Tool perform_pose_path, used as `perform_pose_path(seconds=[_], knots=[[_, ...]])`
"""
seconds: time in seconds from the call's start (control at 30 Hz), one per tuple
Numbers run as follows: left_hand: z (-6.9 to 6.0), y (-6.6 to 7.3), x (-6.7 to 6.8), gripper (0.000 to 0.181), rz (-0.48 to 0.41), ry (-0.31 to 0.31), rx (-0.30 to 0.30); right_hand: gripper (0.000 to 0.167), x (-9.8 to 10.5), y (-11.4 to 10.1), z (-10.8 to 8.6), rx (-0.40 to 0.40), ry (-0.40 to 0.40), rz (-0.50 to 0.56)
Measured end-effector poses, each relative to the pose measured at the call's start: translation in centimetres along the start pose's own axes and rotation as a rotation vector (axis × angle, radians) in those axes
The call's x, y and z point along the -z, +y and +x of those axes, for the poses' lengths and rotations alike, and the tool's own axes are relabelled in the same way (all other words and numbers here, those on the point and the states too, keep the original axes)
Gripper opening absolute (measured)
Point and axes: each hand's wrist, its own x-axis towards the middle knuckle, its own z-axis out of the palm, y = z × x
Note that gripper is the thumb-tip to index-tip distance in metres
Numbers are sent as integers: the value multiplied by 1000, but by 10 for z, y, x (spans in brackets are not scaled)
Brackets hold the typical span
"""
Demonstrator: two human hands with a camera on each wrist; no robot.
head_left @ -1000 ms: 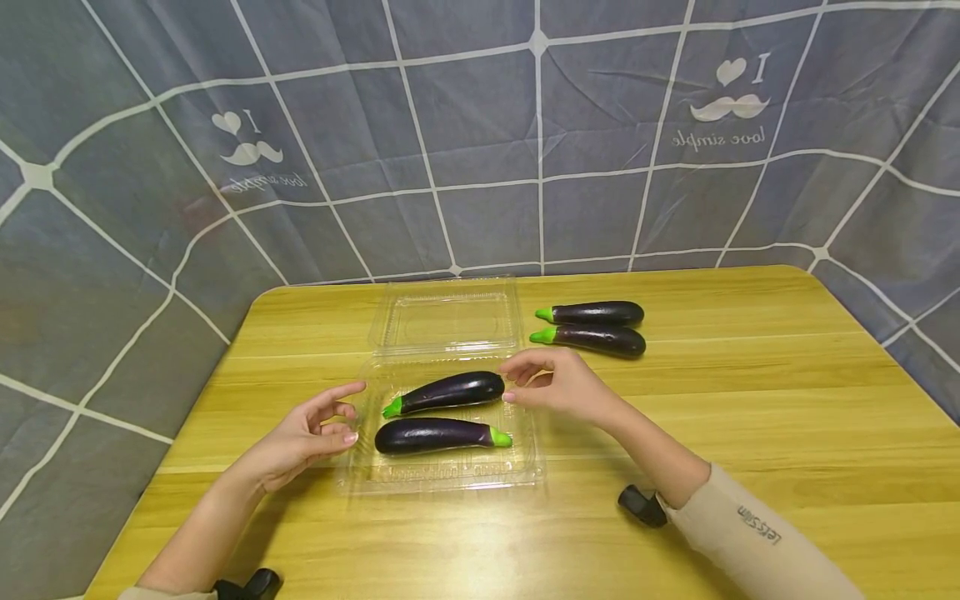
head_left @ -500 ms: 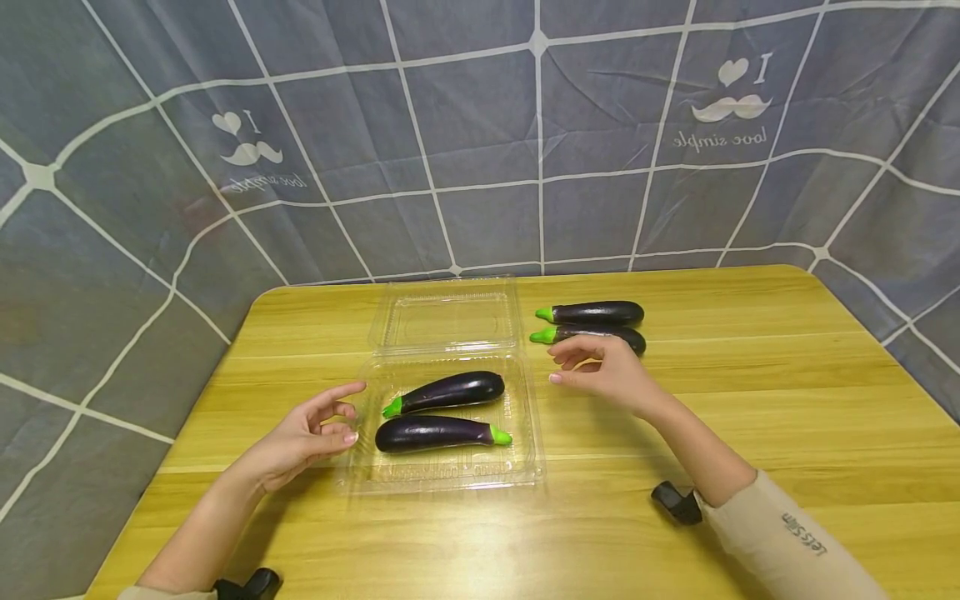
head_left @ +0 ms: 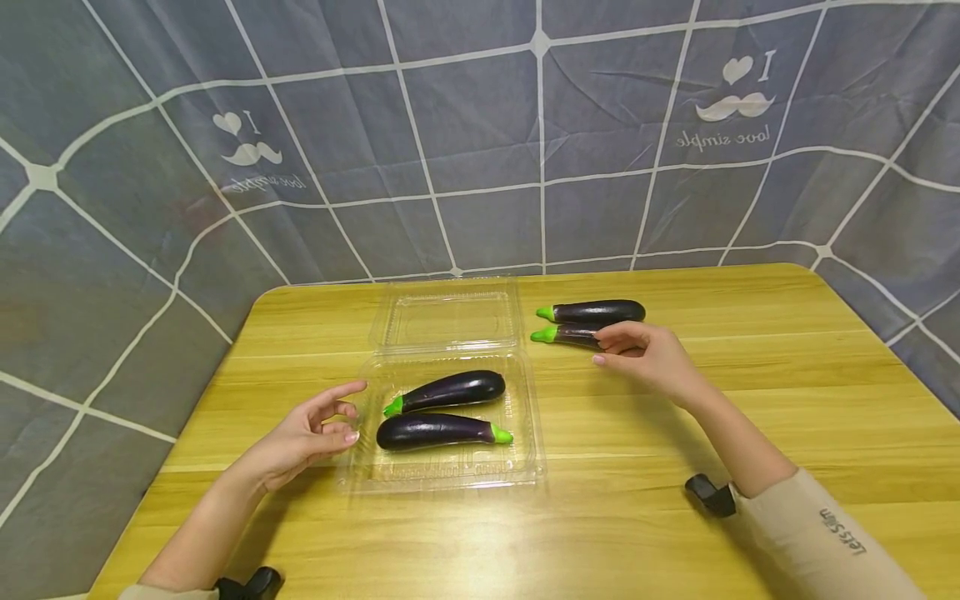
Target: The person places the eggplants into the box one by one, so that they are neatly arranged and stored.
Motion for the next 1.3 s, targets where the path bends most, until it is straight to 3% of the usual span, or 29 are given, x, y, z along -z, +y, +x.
perform_pose_path(seconds=[0.6, 1.3], knots=[[0, 0, 0, 61, -12, 4, 4, 46, 32, 24, 4, -110, 67, -151], [0, 0, 0, 61, -24, 2, 4, 49, 36, 42, 16, -151, 37, -224]])
